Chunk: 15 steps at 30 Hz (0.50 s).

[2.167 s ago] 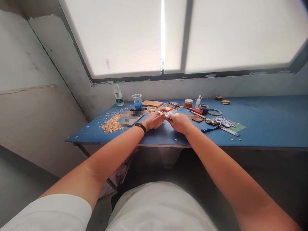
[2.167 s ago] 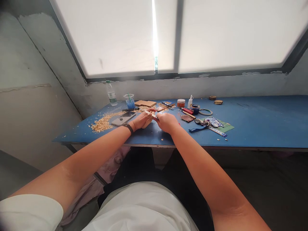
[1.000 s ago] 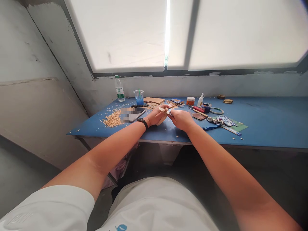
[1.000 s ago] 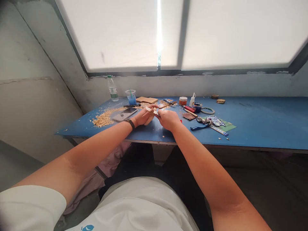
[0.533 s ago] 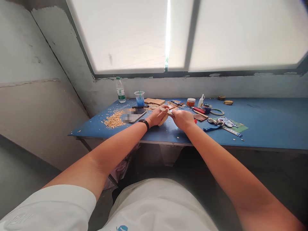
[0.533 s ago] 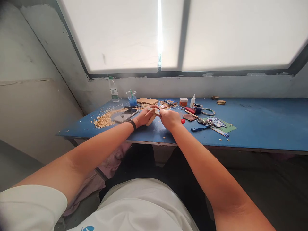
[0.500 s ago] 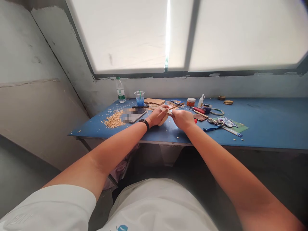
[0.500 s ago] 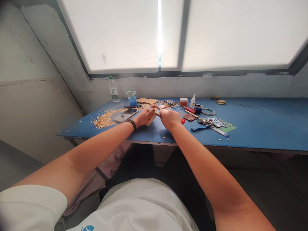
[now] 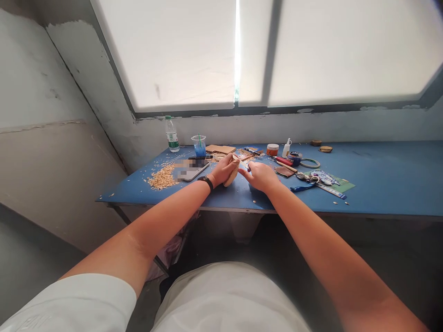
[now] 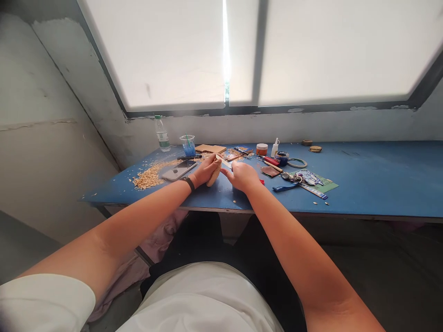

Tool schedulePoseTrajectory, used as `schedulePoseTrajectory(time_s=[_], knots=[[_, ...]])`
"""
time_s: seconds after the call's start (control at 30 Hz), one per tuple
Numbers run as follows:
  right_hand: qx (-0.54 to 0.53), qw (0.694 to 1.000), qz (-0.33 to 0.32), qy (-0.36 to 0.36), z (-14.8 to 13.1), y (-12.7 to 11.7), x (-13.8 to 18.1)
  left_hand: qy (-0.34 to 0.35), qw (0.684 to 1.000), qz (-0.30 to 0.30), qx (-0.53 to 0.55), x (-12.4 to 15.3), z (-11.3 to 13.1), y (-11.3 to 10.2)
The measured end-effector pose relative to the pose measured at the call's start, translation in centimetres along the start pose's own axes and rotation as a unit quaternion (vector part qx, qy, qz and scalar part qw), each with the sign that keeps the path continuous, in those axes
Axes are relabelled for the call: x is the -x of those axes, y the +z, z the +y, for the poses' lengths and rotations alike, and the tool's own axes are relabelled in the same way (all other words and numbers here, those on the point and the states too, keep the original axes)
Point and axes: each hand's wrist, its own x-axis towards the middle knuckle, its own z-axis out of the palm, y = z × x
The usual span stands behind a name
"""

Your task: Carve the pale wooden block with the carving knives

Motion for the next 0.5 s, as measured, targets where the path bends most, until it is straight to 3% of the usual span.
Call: schedulePoseTrajectory(time_s=[0.27, 0.37, 0.5], knots=[[-0.193, 0.963, 0.173, -0.076, 1.4, 1.0, -1.1, -0.067, 0.985, 0.042, 0.154, 0.1, 1.0, 0.4], [-0.208, 0.948, 0.229, -0.07, 1.8, 0.9, -1.1, -0.083, 0.98, 0.038, 0.177, 0.2, 1.4, 0.5], [-0.208, 0.941, 0.257, -0.067, 2.0, 0.6, -1.2, -0.101, 0.977, 0.044, 0.183, 0.1, 1.9, 0.4]])
